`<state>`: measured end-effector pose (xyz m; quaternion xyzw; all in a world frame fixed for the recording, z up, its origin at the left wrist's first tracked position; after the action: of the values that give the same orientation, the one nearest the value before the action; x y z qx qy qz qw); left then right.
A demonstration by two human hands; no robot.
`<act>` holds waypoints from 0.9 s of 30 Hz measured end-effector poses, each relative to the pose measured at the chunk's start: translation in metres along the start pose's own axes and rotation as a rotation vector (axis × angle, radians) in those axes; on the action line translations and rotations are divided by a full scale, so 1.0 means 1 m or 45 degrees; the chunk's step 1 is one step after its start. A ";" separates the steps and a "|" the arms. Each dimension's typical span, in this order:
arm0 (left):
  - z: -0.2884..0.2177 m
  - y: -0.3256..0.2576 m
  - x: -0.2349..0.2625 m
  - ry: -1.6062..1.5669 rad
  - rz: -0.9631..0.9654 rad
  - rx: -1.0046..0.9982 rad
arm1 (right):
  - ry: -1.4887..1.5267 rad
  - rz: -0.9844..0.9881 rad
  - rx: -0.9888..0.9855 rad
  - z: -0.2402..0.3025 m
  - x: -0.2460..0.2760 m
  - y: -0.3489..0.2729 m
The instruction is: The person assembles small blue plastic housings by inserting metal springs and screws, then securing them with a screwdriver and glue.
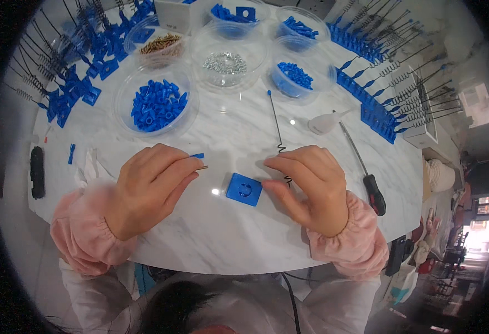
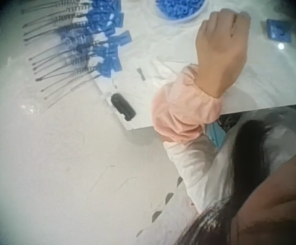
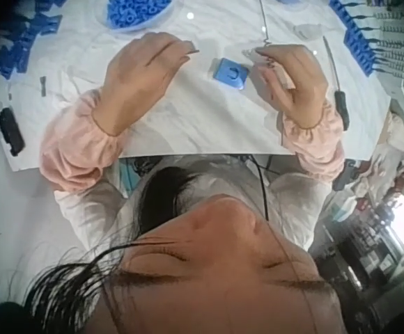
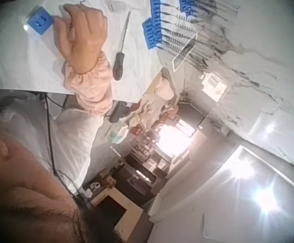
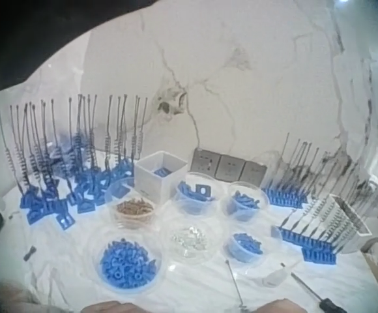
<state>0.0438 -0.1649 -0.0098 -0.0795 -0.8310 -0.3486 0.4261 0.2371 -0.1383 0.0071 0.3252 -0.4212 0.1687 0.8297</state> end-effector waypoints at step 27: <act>-0.083 -0.010 0.038 0.293 -0.523 -0.744 | 0.045 0.302 0.119 0.012 -0.036 0.003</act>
<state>0.0704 -0.2325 0.0472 0.0103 -0.6418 -0.6560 0.3971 0.2070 -0.1444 -0.0154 0.3084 -0.4338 0.2905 0.7952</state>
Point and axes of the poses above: each hand's wrist, its own y-axis towards the middle knuckle, its own x-axis out of the back of the hand, z = x × y, the point moved 8 cm from there along y, towards the middle knuckle, and after that the axes turned 1 degree about y, right-handed, at the moved point
